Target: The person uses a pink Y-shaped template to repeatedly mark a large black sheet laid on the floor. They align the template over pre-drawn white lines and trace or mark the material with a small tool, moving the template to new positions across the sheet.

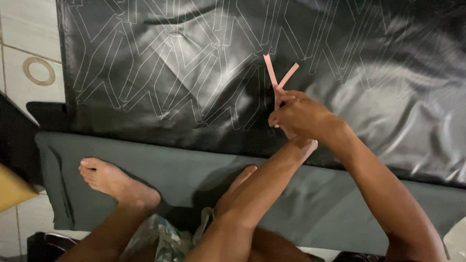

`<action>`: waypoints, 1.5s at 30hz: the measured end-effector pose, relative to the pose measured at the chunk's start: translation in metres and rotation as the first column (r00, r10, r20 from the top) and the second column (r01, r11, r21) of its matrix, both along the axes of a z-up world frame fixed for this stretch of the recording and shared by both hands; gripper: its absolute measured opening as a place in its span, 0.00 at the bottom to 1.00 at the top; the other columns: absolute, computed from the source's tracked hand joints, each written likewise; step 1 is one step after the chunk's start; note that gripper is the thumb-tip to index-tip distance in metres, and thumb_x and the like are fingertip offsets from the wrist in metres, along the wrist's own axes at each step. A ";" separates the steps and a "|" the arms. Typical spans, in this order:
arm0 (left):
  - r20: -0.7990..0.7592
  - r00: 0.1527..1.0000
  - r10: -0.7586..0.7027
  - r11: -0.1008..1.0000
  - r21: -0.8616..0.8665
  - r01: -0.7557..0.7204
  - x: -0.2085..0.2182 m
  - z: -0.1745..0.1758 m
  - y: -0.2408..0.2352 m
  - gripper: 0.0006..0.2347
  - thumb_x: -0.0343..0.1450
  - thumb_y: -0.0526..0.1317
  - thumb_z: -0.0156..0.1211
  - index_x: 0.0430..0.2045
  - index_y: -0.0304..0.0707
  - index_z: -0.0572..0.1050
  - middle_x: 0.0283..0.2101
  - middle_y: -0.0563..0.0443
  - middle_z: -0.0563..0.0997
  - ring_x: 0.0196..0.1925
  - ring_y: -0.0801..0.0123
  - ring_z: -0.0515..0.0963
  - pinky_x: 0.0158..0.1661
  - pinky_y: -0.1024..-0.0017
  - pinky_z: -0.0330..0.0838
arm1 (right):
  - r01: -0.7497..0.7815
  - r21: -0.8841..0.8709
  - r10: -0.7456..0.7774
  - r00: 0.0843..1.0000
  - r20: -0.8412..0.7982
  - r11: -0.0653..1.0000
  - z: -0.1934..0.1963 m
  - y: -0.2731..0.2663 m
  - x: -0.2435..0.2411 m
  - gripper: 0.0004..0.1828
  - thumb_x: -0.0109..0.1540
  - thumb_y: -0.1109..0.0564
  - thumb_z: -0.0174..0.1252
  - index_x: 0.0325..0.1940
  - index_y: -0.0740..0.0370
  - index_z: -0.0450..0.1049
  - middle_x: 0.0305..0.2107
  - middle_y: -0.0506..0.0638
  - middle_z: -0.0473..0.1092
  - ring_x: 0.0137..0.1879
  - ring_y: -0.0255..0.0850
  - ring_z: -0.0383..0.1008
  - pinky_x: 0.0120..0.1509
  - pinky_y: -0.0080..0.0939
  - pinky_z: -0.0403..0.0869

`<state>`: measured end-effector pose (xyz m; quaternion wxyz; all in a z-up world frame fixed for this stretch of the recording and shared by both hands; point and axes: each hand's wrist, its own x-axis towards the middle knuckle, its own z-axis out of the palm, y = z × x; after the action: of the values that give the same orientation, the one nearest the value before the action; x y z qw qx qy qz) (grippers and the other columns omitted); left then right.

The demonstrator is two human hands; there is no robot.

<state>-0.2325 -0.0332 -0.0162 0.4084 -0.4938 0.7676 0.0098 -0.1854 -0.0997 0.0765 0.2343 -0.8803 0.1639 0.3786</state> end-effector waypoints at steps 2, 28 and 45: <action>0.002 1.000 -0.002 1.000 0.003 0.002 0.000 -0.004 0.000 0.25 0.67 0.33 0.65 0.60 0.30 0.67 0.59 0.37 0.74 0.65 0.42 0.69 0.61 0.48 0.56 | 0.040 0.022 -0.040 0.999 0.032 0.999 0.001 -0.002 0.004 0.18 0.54 0.59 0.62 0.46 0.41 0.81 0.47 0.39 0.78 0.70 0.47 0.64 0.75 0.43 0.56; -0.820 0.519 0.241 0.841 -0.091 -0.534 0.132 0.006 0.014 0.12 0.68 0.38 0.59 0.43 0.37 0.74 0.54 0.41 0.71 0.74 0.42 0.58 0.58 0.41 0.62 | 0.359 -0.280 -0.076 0.724 0.686 0.890 -0.030 -0.075 -0.004 0.13 0.61 0.66 0.59 0.48 0.58 0.82 0.48 0.41 0.79 0.50 0.36 0.79 0.65 0.40 0.70; -0.917 0.285 0.279 0.827 0.079 -0.557 0.159 -0.008 0.019 0.36 0.55 0.48 0.78 0.59 0.51 0.69 0.61 0.45 0.70 0.73 0.60 0.59 0.54 0.37 0.55 | 0.505 -0.121 -0.248 0.601 0.759 0.855 -0.015 -0.050 -0.057 0.19 0.60 0.67 0.54 0.54 0.62 0.77 0.51 0.53 0.77 0.57 0.52 0.79 0.60 0.47 0.75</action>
<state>-0.0733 -0.0143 -0.0246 -0.1553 -0.6410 0.6971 0.2812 -0.2428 -0.1496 0.0613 0.2071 -0.9260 0.3029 -0.0887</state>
